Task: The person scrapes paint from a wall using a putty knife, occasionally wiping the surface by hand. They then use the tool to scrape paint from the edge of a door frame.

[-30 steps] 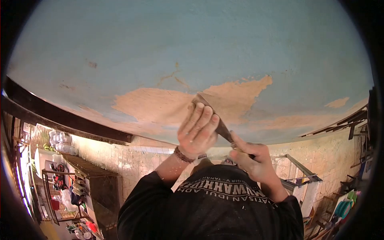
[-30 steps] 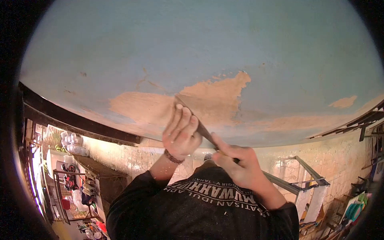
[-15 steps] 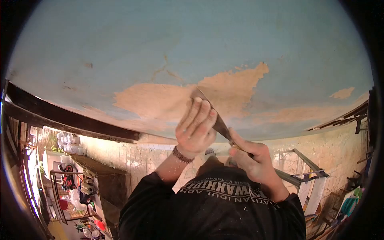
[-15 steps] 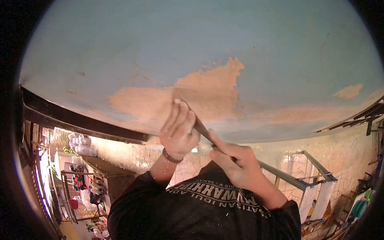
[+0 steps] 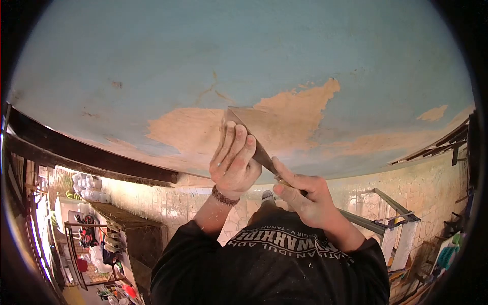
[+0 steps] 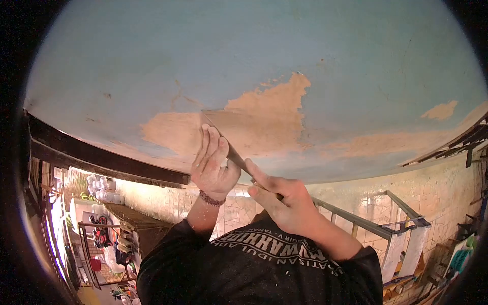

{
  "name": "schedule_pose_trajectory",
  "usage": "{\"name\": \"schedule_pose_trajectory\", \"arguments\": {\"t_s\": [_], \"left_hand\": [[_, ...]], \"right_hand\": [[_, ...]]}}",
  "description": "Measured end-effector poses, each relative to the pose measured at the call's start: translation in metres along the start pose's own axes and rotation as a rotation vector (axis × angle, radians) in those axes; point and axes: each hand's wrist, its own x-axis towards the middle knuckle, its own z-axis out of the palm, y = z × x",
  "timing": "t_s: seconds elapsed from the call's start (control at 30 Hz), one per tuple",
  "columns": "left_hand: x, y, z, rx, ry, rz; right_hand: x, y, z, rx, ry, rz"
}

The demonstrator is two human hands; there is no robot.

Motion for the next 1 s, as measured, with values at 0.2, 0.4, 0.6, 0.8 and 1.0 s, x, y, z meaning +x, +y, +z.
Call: {"name": "schedule_pose_trajectory", "arguments": {"t_s": [0.2, 0.4, 0.6, 0.8, 1.0], "left_hand": [[-0.006, 0.016, 0.008, -0.085, -0.099, -0.079], [0.005, 0.010, 0.002, -0.112, -0.085, 0.005], [0.000, 0.001, -0.006, 0.021, -0.102, -0.039], [-0.005, -0.010, -0.009, -0.029, -0.173, -0.028], [0.000, 0.001, -0.013, -0.071, -0.165, -0.160]], "right_hand": [[-0.013, 0.002, -0.014, 0.159, 0.038, 0.213], [-0.009, 0.001, -0.004, 0.190, 0.095, 0.054], [-0.002, 0.000, 0.006, 0.037, 0.045, -0.062], [0.008, -0.005, 0.002, 0.062, 0.008, 0.072], [0.005, -0.013, 0.001, -0.071, -0.020, -0.003]]}}
